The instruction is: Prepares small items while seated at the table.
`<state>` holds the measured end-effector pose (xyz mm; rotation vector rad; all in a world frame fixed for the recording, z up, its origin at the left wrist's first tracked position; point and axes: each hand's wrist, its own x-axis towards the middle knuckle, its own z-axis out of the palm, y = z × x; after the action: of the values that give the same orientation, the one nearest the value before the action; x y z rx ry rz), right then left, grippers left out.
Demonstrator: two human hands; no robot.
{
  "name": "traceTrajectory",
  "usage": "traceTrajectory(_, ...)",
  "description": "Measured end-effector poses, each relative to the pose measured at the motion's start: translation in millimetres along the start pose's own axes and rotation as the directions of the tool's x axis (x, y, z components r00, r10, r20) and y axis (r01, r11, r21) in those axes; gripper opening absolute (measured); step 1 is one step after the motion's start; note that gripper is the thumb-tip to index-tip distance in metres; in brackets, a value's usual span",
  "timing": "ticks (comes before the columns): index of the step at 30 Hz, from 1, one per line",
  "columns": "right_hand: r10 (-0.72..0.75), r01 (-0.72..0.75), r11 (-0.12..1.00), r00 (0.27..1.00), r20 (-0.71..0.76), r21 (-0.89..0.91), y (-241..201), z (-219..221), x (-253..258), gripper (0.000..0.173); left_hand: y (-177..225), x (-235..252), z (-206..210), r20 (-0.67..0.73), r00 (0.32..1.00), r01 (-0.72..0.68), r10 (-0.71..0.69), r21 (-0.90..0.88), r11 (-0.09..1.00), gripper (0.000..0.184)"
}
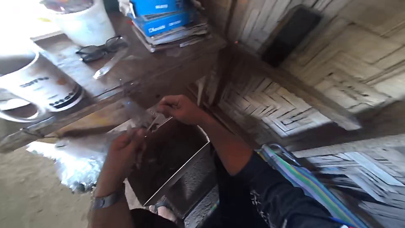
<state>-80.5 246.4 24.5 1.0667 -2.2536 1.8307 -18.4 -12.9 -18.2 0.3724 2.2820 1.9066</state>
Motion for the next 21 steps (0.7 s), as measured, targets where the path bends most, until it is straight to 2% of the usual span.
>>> traceTrajectory(3,-0.008,0.009,1.0,0.996,-0.083,0.017,-1.6,-16.5,-2.2,0.019,2.4,1.2,-1.6,0.003,1.0,0.002,-0.002,-0.025,1.0,0.027)
traceTrajectory(6,0.01,-0.008,1.0,0.996,-0.084,0.029,-3.7,-21.2,-5.9,0.019,9.4,-0.6,2.9,-0.093,0.996,-0.014,0.01,-0.047,0.999,0.019)
traceTrajectory(8,0.073,-0.073,0.997,0.997,0.007,0.002,-7.3,-20.3,-7.6,0.025,13.9,-0.9,3.5,-0.128,0.991,-0.035,0.031,-0.027,0.999,0.018)
traceTrajectory(11,0.163,-0.152,0.986,0.961,0.225,-0.063,-7.7,-7.8,-8.4,0.034,16.3,-1.1,5.9,-0.096,0.994,-0.06,0.059,-0.008,0.998,0.02)
traceTrajectory(13,0.19,-0.189,0.981,0.937,0.292,-0.031,-5.5,9.1,-6.0,0.038,14.7,0.5,7.6,-0.084,0.994,-0.071,0.069,-0.014,0.997,0.02)
traceTrajectory(15,0.172,-0.184,0.983,0.943,0.286,0.018,-0.6,19.5,-4.3,0.04,13.6,1.2,7.9,-0.11,0.991,-0.071,0.071,0.002,0.997,0.019)
traceTrajectory(18,0.089,-0.13,0.98,0.964,0.251,0.151,1.1,27.4,-2.3,0.055,13.3,0.2,6.3,-0.168,0.983,-0.066,0.07,0.03,0.997,0.018)
traceTrajectory(21,0.109,-0.15,0.973,0.968,0.226,0.175,-3.6,38.1,-1.8,0.04,13.3,-0.2,5.8,-0.194,0.977,-0.077,0.084,0.042,0.996,0.015)
